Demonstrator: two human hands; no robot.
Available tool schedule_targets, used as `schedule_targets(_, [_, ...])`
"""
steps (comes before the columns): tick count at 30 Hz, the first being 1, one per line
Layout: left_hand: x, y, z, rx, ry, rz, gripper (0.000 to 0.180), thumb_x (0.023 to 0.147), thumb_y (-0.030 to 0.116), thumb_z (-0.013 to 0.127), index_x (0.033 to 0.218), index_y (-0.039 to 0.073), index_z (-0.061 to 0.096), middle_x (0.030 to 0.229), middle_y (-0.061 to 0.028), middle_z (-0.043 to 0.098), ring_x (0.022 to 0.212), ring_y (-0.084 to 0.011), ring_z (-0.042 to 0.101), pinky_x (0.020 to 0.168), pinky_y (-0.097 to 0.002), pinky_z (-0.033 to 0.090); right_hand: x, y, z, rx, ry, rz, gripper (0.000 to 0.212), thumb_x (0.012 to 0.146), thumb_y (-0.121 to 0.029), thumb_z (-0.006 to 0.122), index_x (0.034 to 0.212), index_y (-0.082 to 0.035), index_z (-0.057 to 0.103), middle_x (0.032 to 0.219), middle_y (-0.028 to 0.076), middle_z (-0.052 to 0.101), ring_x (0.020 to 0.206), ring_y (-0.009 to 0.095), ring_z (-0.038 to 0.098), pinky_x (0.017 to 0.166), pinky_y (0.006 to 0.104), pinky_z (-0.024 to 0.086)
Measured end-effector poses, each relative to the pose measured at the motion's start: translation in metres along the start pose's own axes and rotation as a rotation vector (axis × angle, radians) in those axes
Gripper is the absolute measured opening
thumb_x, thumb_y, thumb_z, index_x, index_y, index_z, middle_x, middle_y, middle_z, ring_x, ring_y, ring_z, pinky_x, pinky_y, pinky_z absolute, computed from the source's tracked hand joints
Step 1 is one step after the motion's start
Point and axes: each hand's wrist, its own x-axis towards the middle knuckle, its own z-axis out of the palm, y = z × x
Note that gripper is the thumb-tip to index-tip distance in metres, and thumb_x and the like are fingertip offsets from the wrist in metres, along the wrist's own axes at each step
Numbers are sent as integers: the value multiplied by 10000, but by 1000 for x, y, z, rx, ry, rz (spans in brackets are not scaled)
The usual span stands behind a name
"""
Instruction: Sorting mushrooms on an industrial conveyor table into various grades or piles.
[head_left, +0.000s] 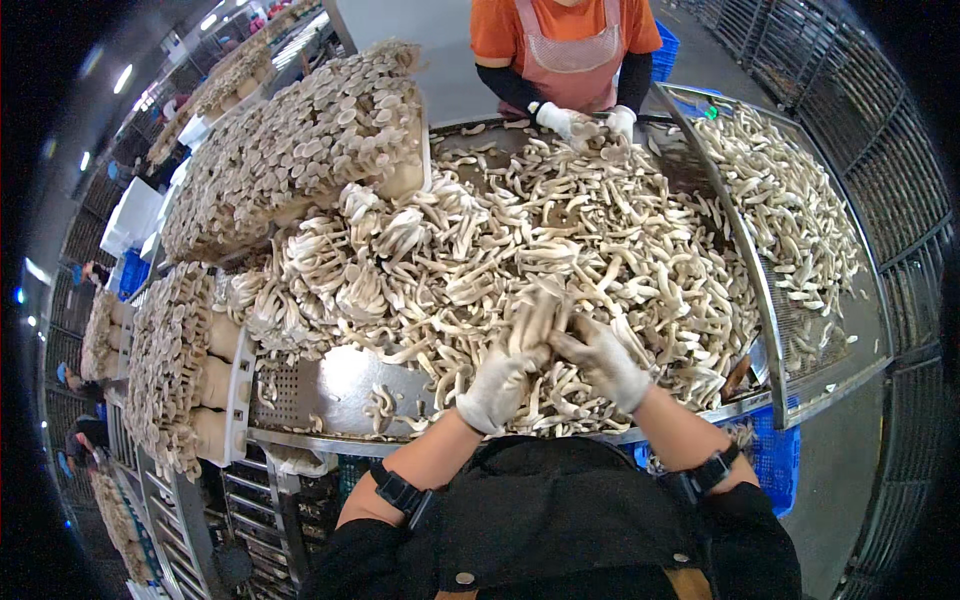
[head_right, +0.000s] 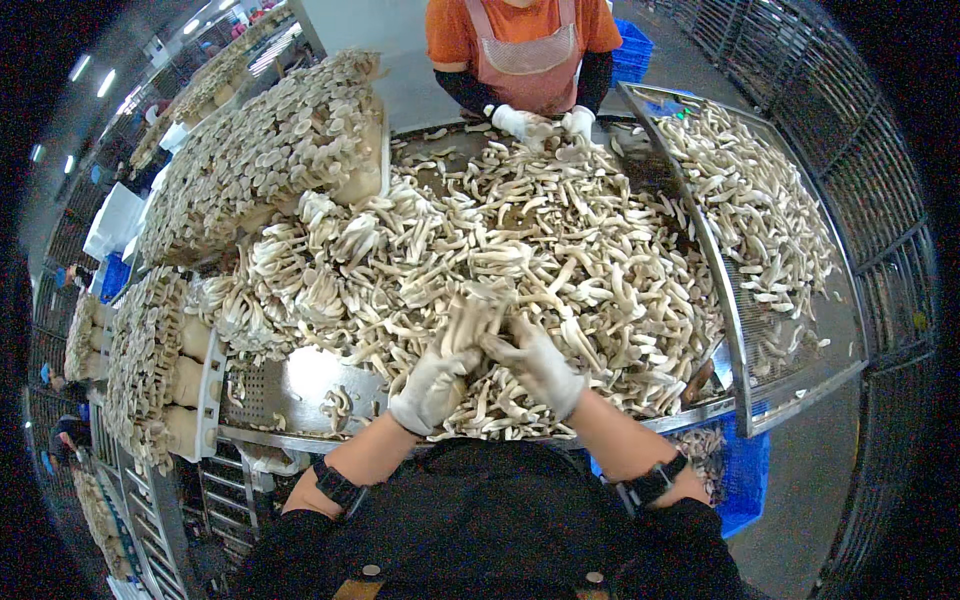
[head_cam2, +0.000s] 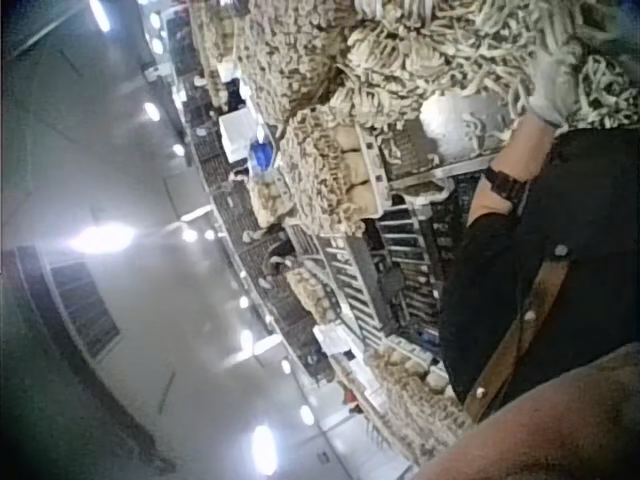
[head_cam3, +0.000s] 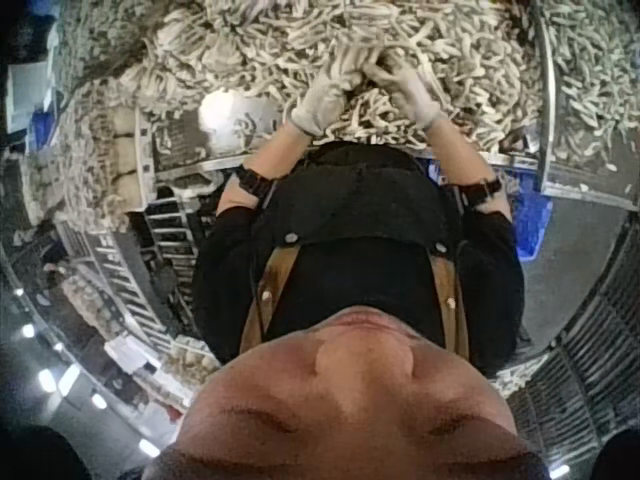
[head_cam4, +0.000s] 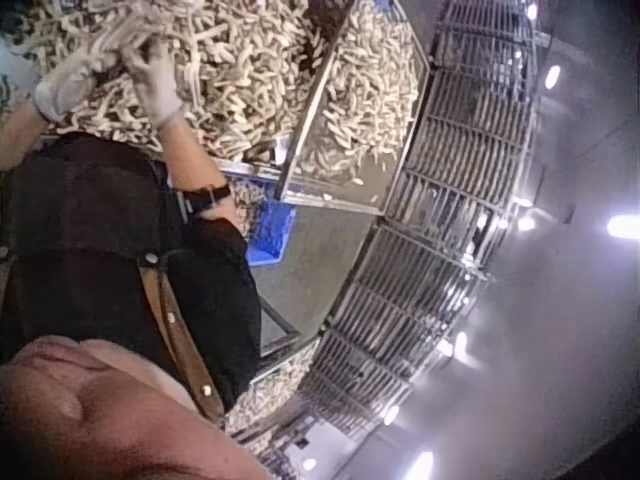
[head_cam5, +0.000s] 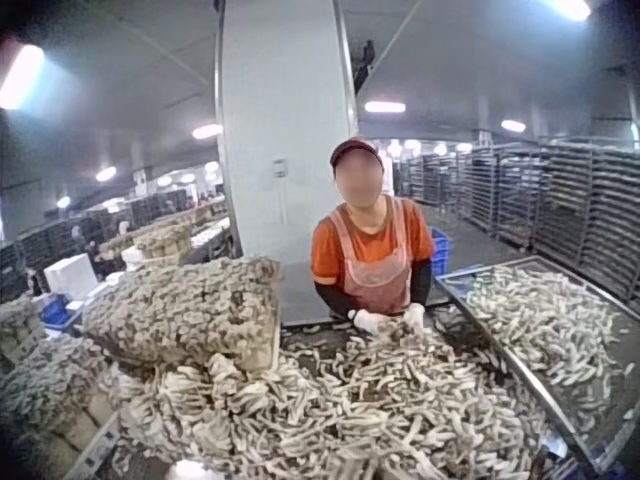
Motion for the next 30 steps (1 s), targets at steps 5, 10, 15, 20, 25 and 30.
schedule_targets(5, [-8, 27, -42, 141, 94, -19, 808, 721, -81, 487, 1426, 93, 132, 1395, -13, 331, 1064, -151, 485, 870, -251, 434, 13, 9, 27, 328, 2, 126, 554, 812, 1, 588, 1304, -45, 337, 1021, 45, 535, 858, 122, 548, 764, 266, 461])
schedule_targets(10, [-19, 27, -63, 121, 223, -83, 554, 731, 3, 525, 1255, 45, 352, 1210, -103, 438, 1025, -180, 469, 894, -287, 392, 12, -9, 44, 529, 56, 256, 351, 816, 25, 570, 1155, -9, 486, 1036, 84, 576, 882, 137, 585, 790, 267, 488])
schedule_targets(15, [-18, 18, -40, -204, 197, -45, 395, 843, 27, 500, 1221, 8, 389, 1104, -40, 559, 822, -146, 543, 780, -290, 485, 17, 25, 35, 531, -13, 212, 268, 812, 23, 574, 1070, -19, 516, 913, 30, 604, 807, 123, 586, 739, 243, 483])
schedule_targets(20, [-24, 11, -41, 75, 304, -32, 449, 670, -65, 528, 1109, 12, 467, 1040, -70, 519, 845, -146, 521, 766, -270, 480, 14, 16, 45, 439, 38, 209, 260, 817, 4, 586, 1060, -41, 504, 895, 23, 599, 772, 94, 581, 679, 229, 481])
schedule_targets(25, [-20, 26, -37, 130, 329, -70, 503, 750, -59, 553, 1222, 9, 395, 1123, -61, 471, 921, -145, 501, 845, -270, 424, 16, 15, 35, 609, 55, 295, 298, 826, 29, 563, 1103, -42, 483, 954, 49, 587, 824, 128, 595, 622, 242, 523])
schedule_targets(30, [-24, 7, -85, 301, 83, 35, 223, 803, -29, 482, 1018, 31, 475, 981, -30, 493, 906, -145, 498, 813, -276, 434, 22, 6, 34, 482, -167, 214, 317, 796, -21, 624, 1078, -28, 480, 984, 56, 571, 834, 134, 579, 745, 258, 492])
